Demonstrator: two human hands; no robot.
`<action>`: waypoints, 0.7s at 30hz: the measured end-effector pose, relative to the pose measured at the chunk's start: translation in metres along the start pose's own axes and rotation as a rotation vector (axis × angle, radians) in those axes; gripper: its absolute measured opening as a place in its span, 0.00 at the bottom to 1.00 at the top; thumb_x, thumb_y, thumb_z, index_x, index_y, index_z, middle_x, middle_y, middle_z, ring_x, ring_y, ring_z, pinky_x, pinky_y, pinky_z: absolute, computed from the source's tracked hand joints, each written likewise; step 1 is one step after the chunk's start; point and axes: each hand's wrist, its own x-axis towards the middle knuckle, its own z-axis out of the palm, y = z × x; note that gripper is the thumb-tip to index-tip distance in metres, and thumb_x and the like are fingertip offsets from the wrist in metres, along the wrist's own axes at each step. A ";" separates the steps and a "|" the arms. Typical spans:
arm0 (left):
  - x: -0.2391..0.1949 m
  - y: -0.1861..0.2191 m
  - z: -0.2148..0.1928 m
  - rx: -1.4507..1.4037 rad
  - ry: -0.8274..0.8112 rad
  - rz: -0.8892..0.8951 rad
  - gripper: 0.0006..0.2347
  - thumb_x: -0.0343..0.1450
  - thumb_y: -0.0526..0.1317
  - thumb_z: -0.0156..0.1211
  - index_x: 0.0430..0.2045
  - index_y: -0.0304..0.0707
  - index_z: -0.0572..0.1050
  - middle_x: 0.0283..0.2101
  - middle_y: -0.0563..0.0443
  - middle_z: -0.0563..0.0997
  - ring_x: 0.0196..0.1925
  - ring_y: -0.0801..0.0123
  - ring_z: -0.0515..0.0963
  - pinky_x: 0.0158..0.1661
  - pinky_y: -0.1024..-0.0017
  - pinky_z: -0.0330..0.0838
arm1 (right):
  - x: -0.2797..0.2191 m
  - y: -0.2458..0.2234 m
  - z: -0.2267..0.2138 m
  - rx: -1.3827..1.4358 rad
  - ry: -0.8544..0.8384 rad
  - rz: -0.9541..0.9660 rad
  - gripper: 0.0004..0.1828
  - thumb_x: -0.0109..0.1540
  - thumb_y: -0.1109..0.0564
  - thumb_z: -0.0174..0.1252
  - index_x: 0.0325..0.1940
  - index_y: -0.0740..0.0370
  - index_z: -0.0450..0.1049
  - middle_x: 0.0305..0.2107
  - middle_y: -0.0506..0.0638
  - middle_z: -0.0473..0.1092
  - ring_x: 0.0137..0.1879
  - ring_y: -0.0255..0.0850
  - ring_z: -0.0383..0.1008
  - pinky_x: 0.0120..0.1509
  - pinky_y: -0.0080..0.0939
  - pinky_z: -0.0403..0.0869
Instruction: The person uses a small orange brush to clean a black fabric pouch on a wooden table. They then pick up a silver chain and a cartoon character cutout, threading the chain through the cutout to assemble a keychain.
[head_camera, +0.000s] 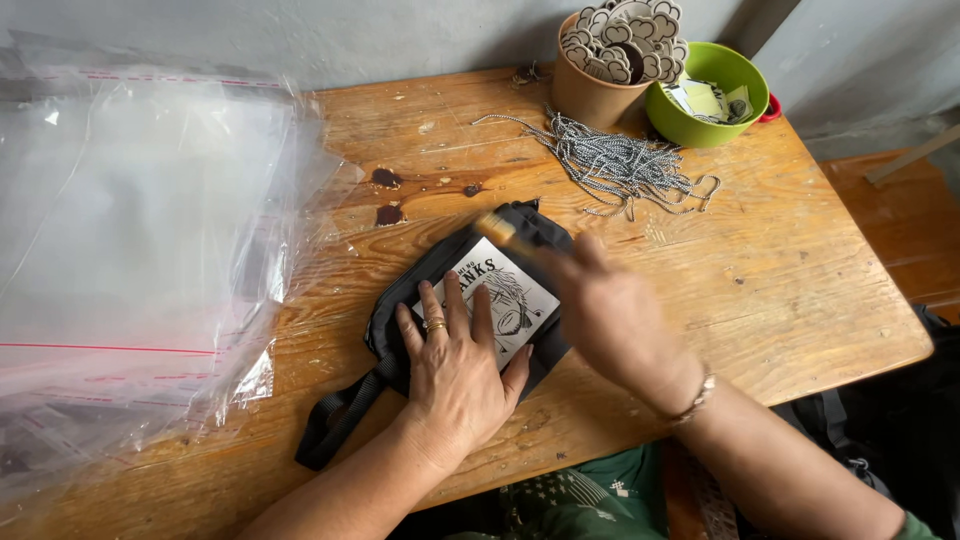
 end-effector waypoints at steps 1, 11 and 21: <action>0.000 0.000 0.000 0.001 -0.002 0.000 0.36 0.69 0.64 0.48 0.64 0.32 0.65 0.68 0.22 0.63 0.68 0.25 0.61 0.60 0.29 0.54 | 0.001 0.001 0.007 0.002 -0.001 0.001 0.38 0.55 0.69 0.48 0.67 0.44 0.72 0.35 0.51 0.67 0.16 0.49 0.68 0.18 0.50 0.71; 0.019 -0.015 -0.034 -0.094 -0.197 -0.005 0.30 0.72 0.58 0.48 0.57 0.26 0.70 0.67 0.22 0.64 0.72 0.28 0.57 0.62 0.30 0.50 | 0.022 0.085 0.045 0.011 -0.059 0.269 0.17 0.60 0.55 0.57 0.53 0.50 0.78 0.38 0.53 0.70 0.41 0.59 0.78 0.44 0.60 0.76; 0.098 0.001 -0.034 -0.284 -0.098 0.157 0.22 0.73 0.43 0.51 0.56 0.20 0.71 0.64 0.20 0.67 0.72 0.29 0.60 0.65 0.37 0.53 | 0.020 0.081 0.044 -0.099 -0.289 0.313 0.17 0.63 0.49 0.51 0.54 0.44 0.77 0.39 0.50 0.74 0.47 0.55 0.81 0.50 0.56 0.79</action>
